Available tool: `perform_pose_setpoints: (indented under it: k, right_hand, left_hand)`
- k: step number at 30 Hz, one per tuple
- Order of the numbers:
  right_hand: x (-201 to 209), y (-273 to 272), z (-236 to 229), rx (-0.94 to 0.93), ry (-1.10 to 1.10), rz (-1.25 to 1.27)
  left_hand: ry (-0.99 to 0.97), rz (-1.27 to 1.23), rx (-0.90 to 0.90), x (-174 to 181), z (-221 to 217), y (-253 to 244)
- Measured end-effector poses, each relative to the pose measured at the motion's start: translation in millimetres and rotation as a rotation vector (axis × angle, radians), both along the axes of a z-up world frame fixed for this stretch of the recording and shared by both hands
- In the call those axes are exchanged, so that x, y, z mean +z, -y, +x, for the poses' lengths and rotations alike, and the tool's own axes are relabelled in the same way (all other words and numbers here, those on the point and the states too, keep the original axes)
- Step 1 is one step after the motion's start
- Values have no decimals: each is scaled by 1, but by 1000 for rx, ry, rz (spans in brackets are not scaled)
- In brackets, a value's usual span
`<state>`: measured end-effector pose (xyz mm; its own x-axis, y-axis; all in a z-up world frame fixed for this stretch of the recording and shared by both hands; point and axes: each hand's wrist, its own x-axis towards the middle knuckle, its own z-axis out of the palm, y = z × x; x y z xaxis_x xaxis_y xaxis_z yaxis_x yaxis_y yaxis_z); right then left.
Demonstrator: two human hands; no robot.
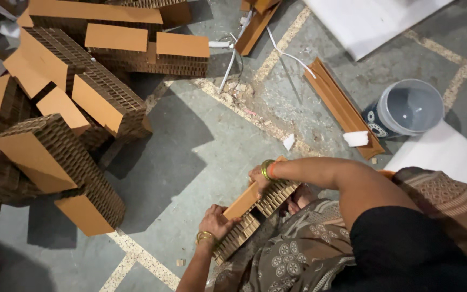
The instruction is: The person sits on the floor and assembles a corrugated cardboard box. They apply glue to the edges of a cardboard piece using a white bottle, then fold and press the flaps to form the box structure. The person handles multiple cardboard pieces and stacks the finished box.
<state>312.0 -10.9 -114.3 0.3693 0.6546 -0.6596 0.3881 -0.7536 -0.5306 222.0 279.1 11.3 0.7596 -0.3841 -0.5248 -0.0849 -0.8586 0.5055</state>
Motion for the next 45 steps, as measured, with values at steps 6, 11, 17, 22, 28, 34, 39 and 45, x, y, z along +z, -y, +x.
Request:
perform_pose_setpoints:
  k: [6, 11, 17, 22, 28, 34, 39, 45]
  right_hand:
    - [3, -6, -4, 2, 21, -88]
    - [48, -7, -8, -64, 39, -88]
    - [41, -15, -8, 31, 125, -130]
    - [21, -13, -9, -42, 73, -137]
    - [40, -15, -7, -36, 111, -99]
    - [44, -15, -9, -48, 140, -83]
    - [62, -12, -8, -63, 38, -139]
    - [94, -4, -27, -91, 215, -247]
  left_hand:
    - [-64, 84, 21, 2, -8, 3]
    - [-19, 57, 5, -7, -13, -2]
    - [-1, 25, 18, -14, -8, -2]
    - [53, 25, -22, -28, -10, -7]
    - [8, 76, 6, -21, -7, 0]
    - [-17, 87, -1, -18, -5, 1]
    - [-26, 94, -20, -12, -4, 1]
    - [27, 164, 40, -2, -30, 6]
